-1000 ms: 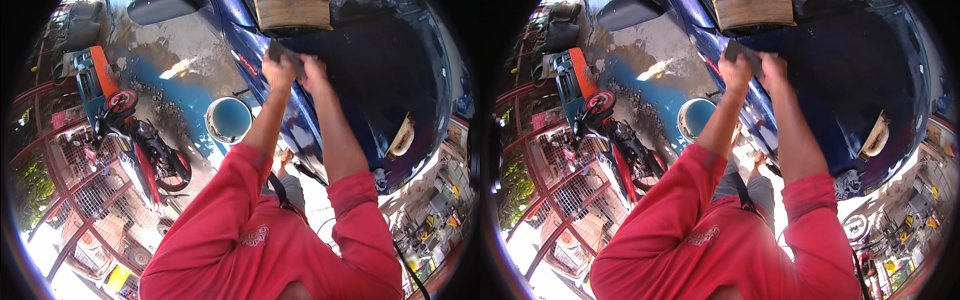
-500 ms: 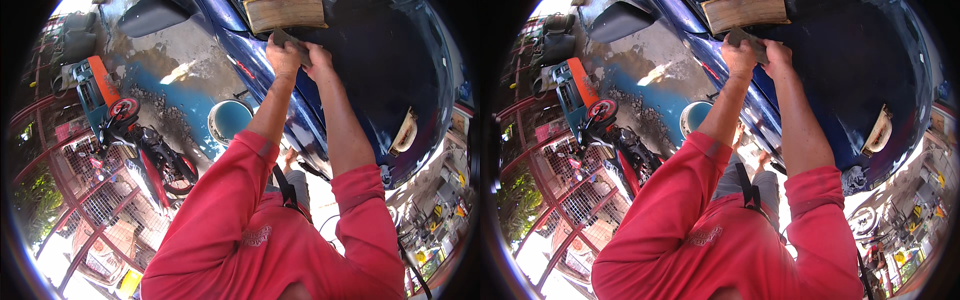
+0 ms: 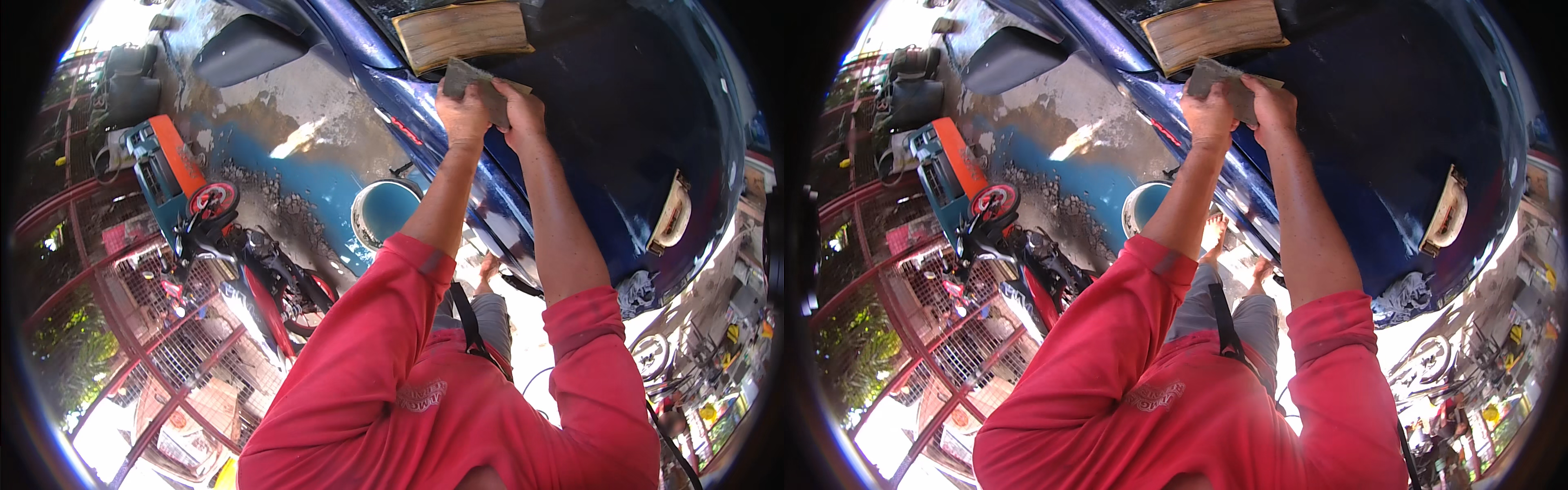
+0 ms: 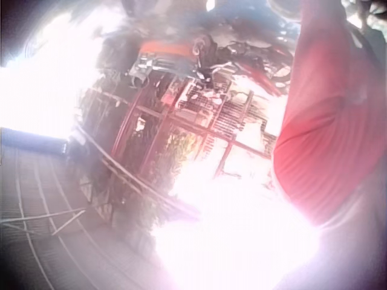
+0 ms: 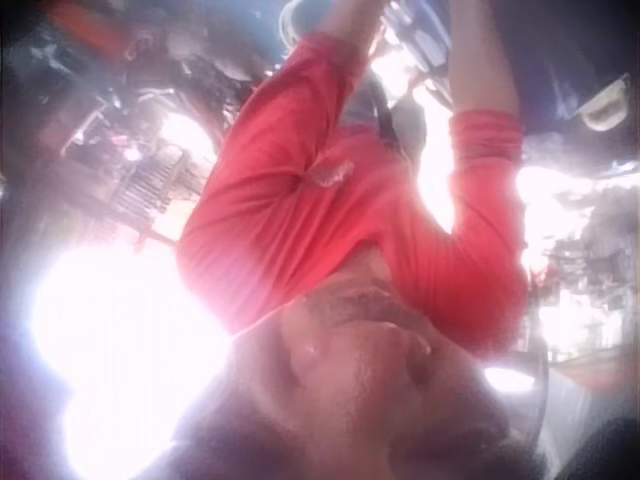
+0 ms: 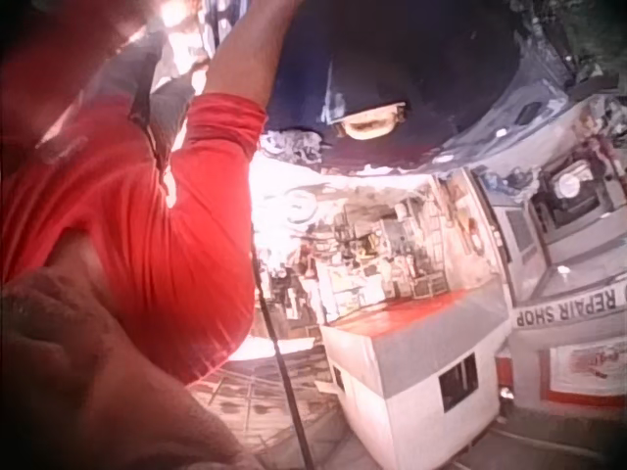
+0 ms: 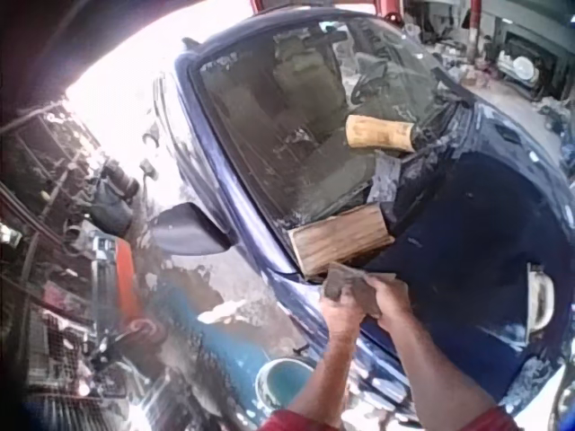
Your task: The person sands the hood of a blue car using a sanding block and sandpaper, repeatedly dipping the sandpaper into a bucket of water and wiping the surface with a cloth. The person works on multiple areas of the hood, switching between sanding and wiping.
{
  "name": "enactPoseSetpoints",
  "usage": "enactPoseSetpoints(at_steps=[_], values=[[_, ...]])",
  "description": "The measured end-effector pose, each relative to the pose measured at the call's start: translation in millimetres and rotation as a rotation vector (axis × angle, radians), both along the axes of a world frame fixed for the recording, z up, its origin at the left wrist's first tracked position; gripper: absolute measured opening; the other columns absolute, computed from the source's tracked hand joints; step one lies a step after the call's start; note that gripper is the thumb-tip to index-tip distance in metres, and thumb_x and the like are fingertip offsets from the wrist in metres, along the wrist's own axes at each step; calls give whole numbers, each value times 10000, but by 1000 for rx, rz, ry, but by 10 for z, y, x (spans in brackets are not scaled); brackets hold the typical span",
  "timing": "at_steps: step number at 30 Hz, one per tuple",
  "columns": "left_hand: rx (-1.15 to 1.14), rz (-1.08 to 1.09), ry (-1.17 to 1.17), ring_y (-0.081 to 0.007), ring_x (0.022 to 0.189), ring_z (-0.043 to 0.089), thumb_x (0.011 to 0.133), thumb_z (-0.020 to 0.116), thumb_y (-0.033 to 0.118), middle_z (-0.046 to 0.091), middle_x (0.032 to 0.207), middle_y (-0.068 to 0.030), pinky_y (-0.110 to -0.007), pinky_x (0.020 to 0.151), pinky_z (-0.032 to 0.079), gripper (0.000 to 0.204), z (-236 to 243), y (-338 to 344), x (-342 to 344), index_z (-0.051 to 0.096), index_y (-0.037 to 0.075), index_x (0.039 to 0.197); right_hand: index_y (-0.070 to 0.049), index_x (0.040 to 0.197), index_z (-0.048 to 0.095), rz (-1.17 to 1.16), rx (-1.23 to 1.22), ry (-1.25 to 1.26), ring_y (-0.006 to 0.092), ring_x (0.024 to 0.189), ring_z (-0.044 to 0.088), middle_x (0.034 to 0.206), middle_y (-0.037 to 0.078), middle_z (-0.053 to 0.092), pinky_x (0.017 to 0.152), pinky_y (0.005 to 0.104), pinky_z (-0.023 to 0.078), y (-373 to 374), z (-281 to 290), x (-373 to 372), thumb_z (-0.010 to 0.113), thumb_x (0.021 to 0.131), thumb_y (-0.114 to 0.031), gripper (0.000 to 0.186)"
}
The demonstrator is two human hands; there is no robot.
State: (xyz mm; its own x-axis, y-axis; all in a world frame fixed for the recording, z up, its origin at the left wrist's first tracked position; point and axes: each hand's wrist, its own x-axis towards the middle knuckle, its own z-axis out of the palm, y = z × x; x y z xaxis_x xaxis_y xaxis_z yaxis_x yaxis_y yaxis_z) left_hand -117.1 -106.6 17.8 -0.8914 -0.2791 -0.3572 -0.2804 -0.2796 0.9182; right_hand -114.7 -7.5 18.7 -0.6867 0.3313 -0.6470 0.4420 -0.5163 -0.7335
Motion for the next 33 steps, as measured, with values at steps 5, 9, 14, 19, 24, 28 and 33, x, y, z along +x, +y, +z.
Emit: enactPoseSetpoints(at_steps=[5,9,14,19,24,28,33], values=[[436,-309,-106,-141,606,675,991,744,125,741,912,-64,-255,406,460,157,94,-387,499,721,12,1098,-28,991,763,37,-43,42,114,526,606,806,57,719,399,282,384,-43,129,820,854,917,-310,305],[450,-444,-228,-232,969,763,1011,712,138,748,1154,-141,-337,795,640,345,66,-808,1444,665,-80,1274,-36,995,772,585,17,-44,81,578,618,762,46,728,522,287,481,168,193,2073,816,956,-384,353],[264,-483,-398,-171,857,752,963,767,160,755,1074,-77,-300,643,577,370,-87,-977,2574,684,-26,1271,-61,1165,782,396,470,53,100,844,729,977,52,813,677,243,547,1114,-21,3483,793,1001,-277,272],[218,-584,-434,-154,808,742,951,796,168,767,1029,-71,-285,575,526,360,-76,-595,3139,698,-26,1238,-124,1251,768,-345,1554,-264,300,1116,698,1270,117,746,950,449,547,2940,-159,4655,816,951,-420,424],[-83,-838,-444,-121,735,668,944,822,206,744,954,-45,-287,551,469,353,19,592,3228,733,-22,1198,-212,1627,483,88,1419,-553,460,1581,288,1710,265,329,1238,606,315,3270,-733,5136,813,852,-657,952],[-27,-963,-257,-119,516,541,930,829,231,621,674,-27,-295,451,407,276,54,1800,3075,766,-19,1030,-163,1529,565,-88,1622,-268,446,1477,422,1622,193,465,1190,590,382,3310,-1040,5332,845,854,-430,778],[-14,-826,-210,-144,658,637,907,861,238,712,952,-86,-292,525,498,623,148,2545,2885,591,-22,1405,-46,1429,632,-221,1288,-285,400,1218,631,1393,200,652,1050,506,501,3617,-774,5643,778,846,-251,635]])
